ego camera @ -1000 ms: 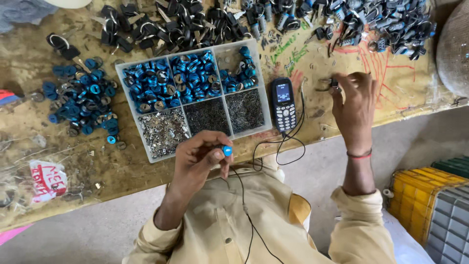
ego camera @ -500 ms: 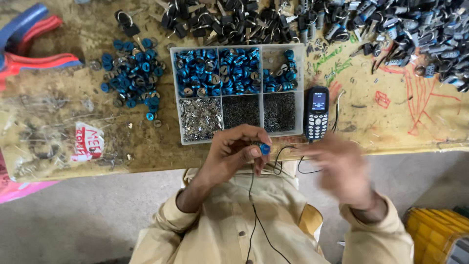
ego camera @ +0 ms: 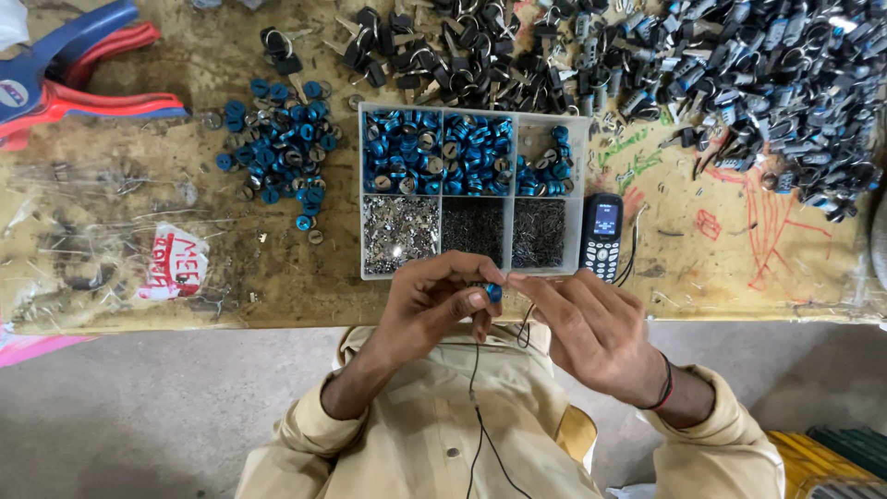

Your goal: The person sits at a workbench and assembles small blue metal components by hand, picking parts from a compartment tray and pressing or fitting them together one at a time, occasionally pressing buttons on a mobile phone on the bench.

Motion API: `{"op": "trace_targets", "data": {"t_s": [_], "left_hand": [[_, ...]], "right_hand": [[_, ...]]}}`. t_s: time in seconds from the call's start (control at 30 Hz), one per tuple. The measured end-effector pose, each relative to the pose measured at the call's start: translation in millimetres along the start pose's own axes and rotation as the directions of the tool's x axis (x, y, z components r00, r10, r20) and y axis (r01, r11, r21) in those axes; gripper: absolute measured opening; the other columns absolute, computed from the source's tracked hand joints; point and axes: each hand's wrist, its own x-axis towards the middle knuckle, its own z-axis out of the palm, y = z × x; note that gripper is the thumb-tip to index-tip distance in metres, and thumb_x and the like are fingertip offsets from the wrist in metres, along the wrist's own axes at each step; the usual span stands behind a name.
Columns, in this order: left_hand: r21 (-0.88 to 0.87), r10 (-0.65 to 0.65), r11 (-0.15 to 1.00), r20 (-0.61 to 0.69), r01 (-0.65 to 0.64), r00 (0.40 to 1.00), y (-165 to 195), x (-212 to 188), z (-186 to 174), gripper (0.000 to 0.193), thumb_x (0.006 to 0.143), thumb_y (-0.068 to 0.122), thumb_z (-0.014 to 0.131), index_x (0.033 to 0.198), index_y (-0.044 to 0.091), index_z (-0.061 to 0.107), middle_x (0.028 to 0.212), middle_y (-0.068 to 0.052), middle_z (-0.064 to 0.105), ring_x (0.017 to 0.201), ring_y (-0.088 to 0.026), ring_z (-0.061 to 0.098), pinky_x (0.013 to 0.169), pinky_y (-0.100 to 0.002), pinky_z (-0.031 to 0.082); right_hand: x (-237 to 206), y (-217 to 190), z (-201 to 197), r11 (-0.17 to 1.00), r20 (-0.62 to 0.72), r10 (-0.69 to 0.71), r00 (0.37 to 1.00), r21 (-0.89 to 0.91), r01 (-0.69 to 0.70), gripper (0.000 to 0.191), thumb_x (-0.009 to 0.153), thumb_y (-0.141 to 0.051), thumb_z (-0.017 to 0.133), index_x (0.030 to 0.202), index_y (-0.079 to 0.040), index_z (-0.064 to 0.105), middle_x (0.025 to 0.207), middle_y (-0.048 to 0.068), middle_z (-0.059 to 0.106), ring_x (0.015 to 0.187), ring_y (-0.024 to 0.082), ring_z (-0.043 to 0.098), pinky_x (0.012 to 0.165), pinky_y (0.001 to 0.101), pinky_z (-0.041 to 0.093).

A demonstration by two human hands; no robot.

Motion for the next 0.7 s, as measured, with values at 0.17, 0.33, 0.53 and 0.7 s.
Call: {"op": "trace_targets", "data": {"t_s": [0.17,0.33,0.53,0.7], "left_hand": [[-0.001,-0.074,0.997,-0.036,0.074,0.997,1,2,4,0.021,0.104,0.004,0.061,0.123,-0.003,0.063,0.093,-0.011,0.071,0.076,-0.013,0.069,0.065,-0.03,0.06],[-0.054,-0.18,0.981,0.068,0.184,0.981,-1,3,10,0.016,0.104,-0.002,0.061,0.119,-0.007,0.063,0.09,-0.013,0.071,0.072,-0.018,0.071,0.062,-0.032,0.06],[0.039,-0.174,0.985,0.117,0.17,0.978,8,1,17,0.035,0.103,0.01,0.063,0.131,-0.003,0.047,0.087,-0.015,0.073,0.069,-0.021,0.073,0.06,-0.034,0.062],[0.138,0.059,0.988,0.073,-0.069,0.996,20,-1,6,0.06,0.103,0.04,0.063,0.145,0.001,0.044,0.089,-0.015,0.075,0.069,-0.019,0.073,0.059,-0.032,0.063]], "right_hand": [[-5,6,5,0.997,0.078,-0.077,0.994,-0.02,0.079,0.056,0.074,0.005,0.068,0.129,0.007,0.059,0.082,0.008,0.059,0.068,0.022,0.059,0.056,0.0364,0.049],[-13,-4,14,0.97,0.045,-0.158,0.986,-0.18,0.164,0.05,0.099,-0.013,0.072,0.14,0.009,0.053,0.087,0.006,0.059,0.076,0.02,0.064,0.065,0.0346,0.053],[7,-16,-29,0.978,0.263,-0.018,0.965,0.204,-0.037,0.07,0.09,-0.007,0.059,0.155,0.007,0.036,0.101,0.013,0.065,0.088,0.027,0.067,0.076,0.038,0.053],[44,54,-59,0.77,0.455,-0.178,0.872,0.616,-0.164,0.044,0.096,-0.003,0.049,0.14,-0.005,0.049,0.095,0.007,0.067,0.083,0.023,0.067,0.076,0.0346,0.055]]}}
